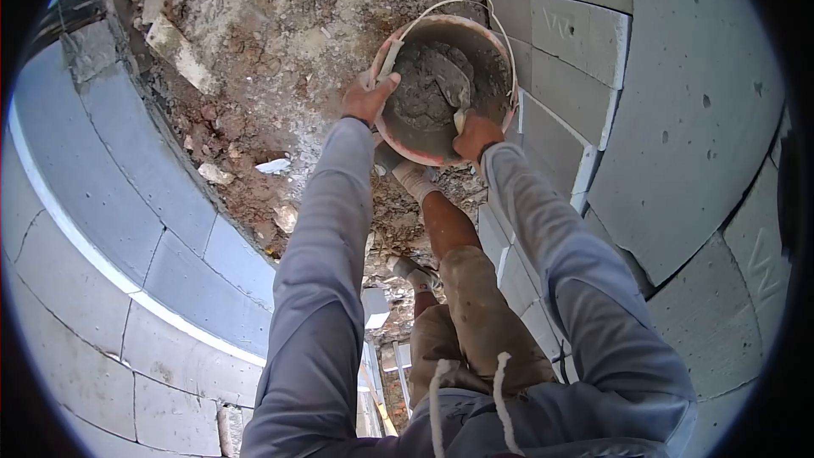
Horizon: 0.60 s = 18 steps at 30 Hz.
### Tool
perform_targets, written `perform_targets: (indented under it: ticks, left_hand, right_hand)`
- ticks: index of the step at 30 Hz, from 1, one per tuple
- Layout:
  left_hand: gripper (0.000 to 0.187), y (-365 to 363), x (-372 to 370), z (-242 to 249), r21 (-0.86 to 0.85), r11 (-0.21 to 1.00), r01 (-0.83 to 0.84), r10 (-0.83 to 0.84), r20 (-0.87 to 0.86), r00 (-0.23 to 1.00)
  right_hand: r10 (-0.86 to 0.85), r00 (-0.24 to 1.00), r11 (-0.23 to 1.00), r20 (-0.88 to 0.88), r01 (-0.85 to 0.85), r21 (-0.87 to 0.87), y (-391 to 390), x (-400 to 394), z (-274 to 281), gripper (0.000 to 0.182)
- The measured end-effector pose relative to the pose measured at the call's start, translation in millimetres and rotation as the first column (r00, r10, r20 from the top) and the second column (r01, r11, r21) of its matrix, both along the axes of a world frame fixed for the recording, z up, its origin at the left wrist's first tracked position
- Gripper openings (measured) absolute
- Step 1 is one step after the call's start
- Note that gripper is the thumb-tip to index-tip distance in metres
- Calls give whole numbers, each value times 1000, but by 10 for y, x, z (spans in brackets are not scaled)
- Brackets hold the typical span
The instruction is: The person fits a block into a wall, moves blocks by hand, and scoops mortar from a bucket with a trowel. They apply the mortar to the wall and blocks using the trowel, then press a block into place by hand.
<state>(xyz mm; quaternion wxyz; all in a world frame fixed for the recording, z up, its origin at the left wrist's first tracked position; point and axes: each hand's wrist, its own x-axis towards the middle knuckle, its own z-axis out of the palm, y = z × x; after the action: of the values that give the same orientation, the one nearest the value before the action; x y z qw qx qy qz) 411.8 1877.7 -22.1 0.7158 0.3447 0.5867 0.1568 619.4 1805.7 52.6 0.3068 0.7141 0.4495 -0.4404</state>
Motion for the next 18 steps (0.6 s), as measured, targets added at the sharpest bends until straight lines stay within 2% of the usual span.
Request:
perform_targets:
  ticks: [2, 3, 4, 5, 7, 8, 10, 11, 12, 13, 14, 16, 18]
  left_hand:
    - [60, -105, 54, 18, -76, 997, 16, -36, -267, 963]
    - [50, -118, 50, 70, -36, 999, -20, 10, -266, 964]
    - [50, -151, 50, 106, -32, 999, -18, 9, -268, 963]
    - [48, -198, 53, 140, -25, 996, -87, 78, -252, 965]
    - [43, -384, 124, 144, 35, 971, -236, 237, -270, 933]
    - [43, -468, 85, 141, 41, 970, -238, 240, -272, 932]
    - [48, -563, 26, 199, -237, 949, -206, 196, -64, 978]
    - [48, -625, 19, 281, -224, 952, -209, 200, -64, 978]
    - [51, -732, 17, 410, -225, 915, -334, 324, -82, 942]
    - [53, -841, -24, 577, -227, 860, -457, 445, -106, 889]
    - [53, -918, -99, 741, -220, 857, -467, 452, -117, 885]
    - [59, -939, -226, 1124, -407, 666, -626, 705, 68, 706]
    - [59, -1143, -377, 1244, -361, 637, -681, 749, 85, 657]
  right_hand:
    - [-6, 1000, 1000, -16, 6, 2, -30, -18, 33, 47]
    - [21, 1000, 1000, -16, -21, -2, -3, -52, 74, 45]
    - [46, 999, 999, -20, -46, -4, 17, -95, 114, 43]
    - [44, 999, 999, -26, -44, 0, 30, -138, 143, 43]
    - [145, 984, 989, -99, -144, 12, 46, -222, 230, 39]
    - [148, 984, 989, -102, -147, 16, 38, -304, 303, 39]
    - [235, 953, 971, -188, -238, 11, 52, -478, 492, 34]
    - [306, 929, 951, -209, -306, 33, 31, -473, 563, 33]
    - [311, 926, 950, -215, -310, 43, 43, -445, 650, 33]
    - [390, 881, 918, -267, -394, 42, 34, -404, 759, 31]
    - [466, 826, 878, -317, -477, 47, 21, -368, 860, 30]
    - [537, 778, 839, -326, -534, 108, 11, -317, 1002, 30]
    - [615, 712, 785, -340, -593, 179, 66, -383, 1121, 30]
